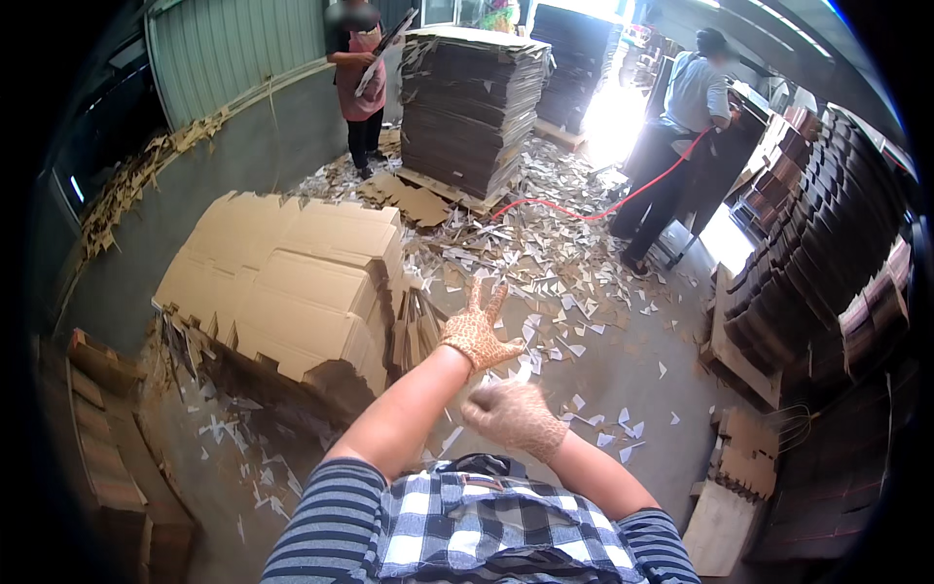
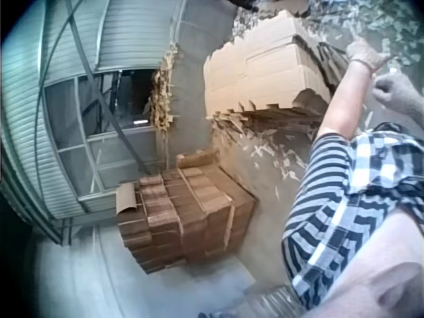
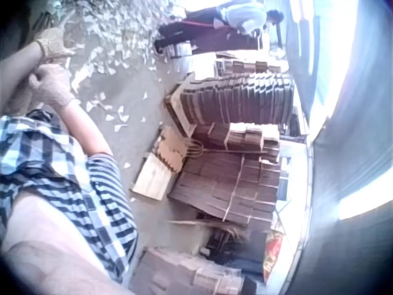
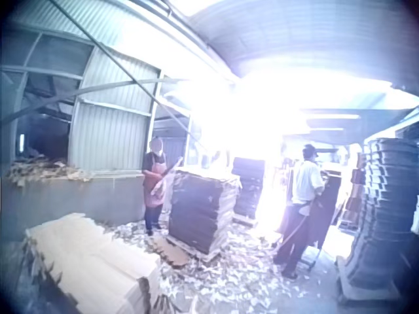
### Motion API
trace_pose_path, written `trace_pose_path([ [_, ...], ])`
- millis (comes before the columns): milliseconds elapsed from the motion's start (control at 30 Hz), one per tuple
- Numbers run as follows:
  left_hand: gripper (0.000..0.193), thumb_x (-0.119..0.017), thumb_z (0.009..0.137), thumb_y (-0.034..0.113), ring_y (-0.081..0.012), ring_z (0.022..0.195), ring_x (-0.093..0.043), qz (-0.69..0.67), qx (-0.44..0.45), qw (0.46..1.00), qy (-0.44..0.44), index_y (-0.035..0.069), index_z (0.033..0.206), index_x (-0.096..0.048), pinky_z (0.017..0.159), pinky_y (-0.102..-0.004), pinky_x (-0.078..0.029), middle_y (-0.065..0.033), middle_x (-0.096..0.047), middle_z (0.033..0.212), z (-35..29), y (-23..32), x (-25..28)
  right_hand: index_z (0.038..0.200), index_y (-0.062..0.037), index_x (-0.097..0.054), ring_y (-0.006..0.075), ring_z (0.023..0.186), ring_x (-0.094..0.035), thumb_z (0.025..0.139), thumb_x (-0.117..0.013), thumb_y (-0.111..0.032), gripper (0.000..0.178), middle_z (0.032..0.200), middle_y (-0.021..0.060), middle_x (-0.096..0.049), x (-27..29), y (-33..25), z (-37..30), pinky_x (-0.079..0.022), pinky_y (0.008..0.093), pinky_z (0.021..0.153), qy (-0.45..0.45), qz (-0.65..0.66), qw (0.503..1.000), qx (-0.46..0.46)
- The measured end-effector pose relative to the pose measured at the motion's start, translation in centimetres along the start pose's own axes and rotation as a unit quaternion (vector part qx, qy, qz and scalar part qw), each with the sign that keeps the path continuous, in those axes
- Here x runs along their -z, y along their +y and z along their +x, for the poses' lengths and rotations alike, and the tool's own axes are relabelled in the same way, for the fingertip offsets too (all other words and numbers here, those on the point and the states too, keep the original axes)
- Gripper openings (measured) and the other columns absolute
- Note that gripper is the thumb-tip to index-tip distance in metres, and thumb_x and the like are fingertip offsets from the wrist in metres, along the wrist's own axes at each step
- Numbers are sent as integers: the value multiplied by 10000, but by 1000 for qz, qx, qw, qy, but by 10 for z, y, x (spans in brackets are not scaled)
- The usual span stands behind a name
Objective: The person repeatedly picks up flat cardboard sheets from a pile, aligns them, and stacks them into a neat pile. The person also moves a small stack of cardboard to a different location and continues stacking.
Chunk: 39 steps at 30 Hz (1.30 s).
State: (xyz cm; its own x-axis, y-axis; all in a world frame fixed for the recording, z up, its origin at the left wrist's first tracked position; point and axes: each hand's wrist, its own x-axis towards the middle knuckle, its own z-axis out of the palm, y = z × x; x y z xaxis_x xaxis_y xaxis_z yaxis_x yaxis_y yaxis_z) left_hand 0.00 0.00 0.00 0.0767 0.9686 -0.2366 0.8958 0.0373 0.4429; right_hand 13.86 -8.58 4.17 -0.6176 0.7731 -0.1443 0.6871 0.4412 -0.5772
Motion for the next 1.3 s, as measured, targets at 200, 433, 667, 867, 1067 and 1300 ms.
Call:
trace_pose_path([
  [200,949,-680,825,567,-536,1433,-320,105,-43,992,-62,467,1595,-134,1032,-690,-415,-54,35,1707,23,5,-23,968,-14,-707,243,707,-693,836,-793,-269,300,777,141,-703,-3,55,29,-552,342,687,149,214,965,-15],
  [433,645,-473,962,515,-401,1550,-43,307,-73,947,63,411,1572,-291,1146,-745,44,-10,-44,1709,24,-16,-40,879,-14,-665,384,807,-702,849,-680,-180,169,821,239,-701,-9,21,36,-554,457,747,141,-35,989,3],
  [667,831,-530,876,628,-452,1540,1,308,-64,949,-3,344,1601,-241,1128,-771,42,-57,-101,1701,-1,-4,-33,859,14,-700,109,551,-581,845,-623,-138,171,680,54,-620,5,23,48,-478,292,490,-3,309,939,-149],
  [867,872,-643,870,438,-495,1359,-434,136,-78,985,-68,338,1613,-196,960,-651,-467,-172,-126,1677,-17,-4,-28,834,-26,-684,105,568,-578,863,-643,-153,136,668,40,-623,-9,25,41,-475,288,524,-44,277,959,-38],
  [1067,539,-553,971,212,-335,1012,-723,-106,-63,989,84,167,1498,-447,862,-415,-583,-275,-615,1318,8,-23,-37,837,-68,-685,386,803,-687,825,-627,-152,103,831,185,-695,-7,-11,20,-544,462,742,85,8,992,89],
  [1300,600,-526,1038,354,-261,1390,-463,-754,-149,608,196,35,1526,-382,1180,-407,-329,-176,-473,1500,10,-21,5,962,-39,-668,268,732,-688,787,-729,-115,200,797,114,-680,-8,-1,9,-553,377,684,126,180,966,137],
])
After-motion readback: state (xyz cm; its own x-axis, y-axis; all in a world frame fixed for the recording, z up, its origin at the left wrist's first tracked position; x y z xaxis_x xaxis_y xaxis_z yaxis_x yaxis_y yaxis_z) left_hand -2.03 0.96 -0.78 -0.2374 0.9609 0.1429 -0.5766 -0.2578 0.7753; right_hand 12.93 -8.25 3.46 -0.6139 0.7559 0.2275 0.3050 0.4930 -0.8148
